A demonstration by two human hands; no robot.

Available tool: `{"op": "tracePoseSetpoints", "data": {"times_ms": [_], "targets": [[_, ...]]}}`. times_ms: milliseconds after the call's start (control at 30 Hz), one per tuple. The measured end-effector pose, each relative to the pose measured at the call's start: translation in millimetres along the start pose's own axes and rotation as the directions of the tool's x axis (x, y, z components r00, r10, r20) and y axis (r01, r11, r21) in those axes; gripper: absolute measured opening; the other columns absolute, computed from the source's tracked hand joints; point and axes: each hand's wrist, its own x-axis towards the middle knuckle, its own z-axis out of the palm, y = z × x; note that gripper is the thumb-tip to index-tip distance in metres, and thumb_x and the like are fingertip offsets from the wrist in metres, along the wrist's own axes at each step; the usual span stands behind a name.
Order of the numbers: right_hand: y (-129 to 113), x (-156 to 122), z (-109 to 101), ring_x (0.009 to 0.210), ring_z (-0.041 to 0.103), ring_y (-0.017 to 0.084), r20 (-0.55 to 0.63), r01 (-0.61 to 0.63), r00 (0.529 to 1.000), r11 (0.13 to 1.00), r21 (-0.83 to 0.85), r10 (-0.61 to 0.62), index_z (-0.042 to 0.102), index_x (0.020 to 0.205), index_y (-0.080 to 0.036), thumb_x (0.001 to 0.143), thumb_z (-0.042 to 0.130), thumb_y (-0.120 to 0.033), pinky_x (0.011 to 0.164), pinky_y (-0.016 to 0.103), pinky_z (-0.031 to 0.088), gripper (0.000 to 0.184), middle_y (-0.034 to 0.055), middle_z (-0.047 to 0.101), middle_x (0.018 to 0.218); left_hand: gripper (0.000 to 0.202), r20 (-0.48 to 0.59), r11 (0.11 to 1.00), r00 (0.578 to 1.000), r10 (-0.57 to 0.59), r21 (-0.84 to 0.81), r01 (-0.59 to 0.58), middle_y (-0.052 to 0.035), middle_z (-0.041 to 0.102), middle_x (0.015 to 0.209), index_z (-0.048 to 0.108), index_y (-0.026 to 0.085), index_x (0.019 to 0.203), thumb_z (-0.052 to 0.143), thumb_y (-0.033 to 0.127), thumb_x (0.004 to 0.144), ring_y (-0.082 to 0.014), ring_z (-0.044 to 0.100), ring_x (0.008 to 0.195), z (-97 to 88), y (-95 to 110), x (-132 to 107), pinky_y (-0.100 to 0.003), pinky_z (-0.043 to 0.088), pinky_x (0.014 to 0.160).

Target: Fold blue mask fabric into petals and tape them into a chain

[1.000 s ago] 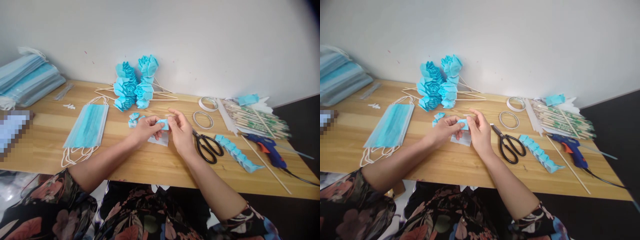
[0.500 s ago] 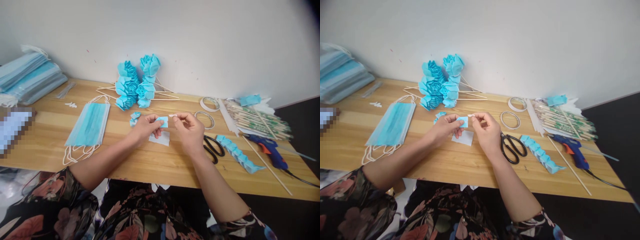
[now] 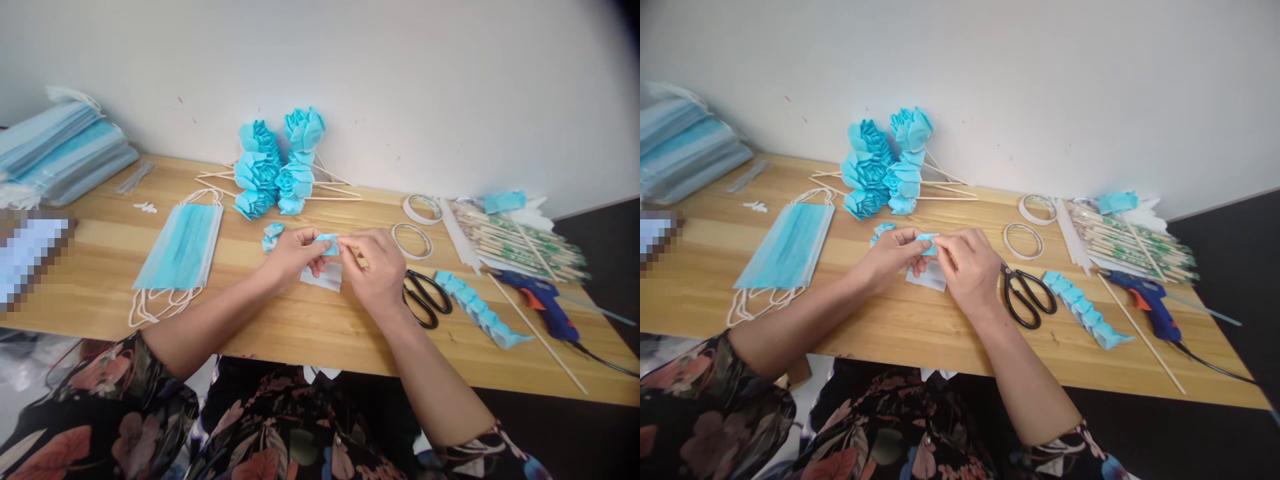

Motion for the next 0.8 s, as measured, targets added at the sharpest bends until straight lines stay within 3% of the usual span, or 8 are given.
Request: {"op": "tracePoseSetpoints", "data": {"times_ms": [267,567,800], "targets": [[-0.4,-0.7,-0.7,0.076,0.06,0.018,-0.014,0.064,0.998,0.996,-0.066,-0.065,0.07,0.09,-0.024,0.091,0.057,-0.013,0.068,0.033,0.047,0.017,0.0034,0.069,0.079,0.015,0.01,1.0,1.0,0.013,-0.017,-0.013,0.0005,0.062,0.055,0.057,0.014,0.072,0.067,0.02,0.081,-0.009,0.056,0.043,-1.0,-1.2,-0.3,-0.02,0.047,0.043],[-1.7,-1.0,1.0,0.076,0.061,0.018,0.028,0.033,0.999,0.996,-0.085,-0.031,0.073,0.092,-0.025,0.092,0.057,-0.015,0.07,0.033,0.048,0.019,0.0035,0.07,0.082,0.018,0.003,0.999,0.999,0.033,-0.04,-0.032,0.0004,0.063,0.057,0.059,0.012,0.072,0.071,0.023,0.08,-0.0089,0.058,0.046,-1.1,0.7,0.9,-0.02,0.048,0.045],[4.6,-3.2,2.0,0.082,0.061,0.019,0.127,0.056,0.991,0.998,-0.035,-0.051,0.074,0.099,-0.023,0.093,0.053,-0.012,0.07,0.032,0.048,0.024,0.0055,0.072,0.088,0.017,-0.02,0.999,0.999,0.035,-0.021,-0.035,-0.0004,0.062,0.053,0.059,0.013,0.071,0.068,0.022,0.081,-0.0095,0.057,0.043,-5.2,-3.1,3.3,-0.021,0.047,0.045]]}}
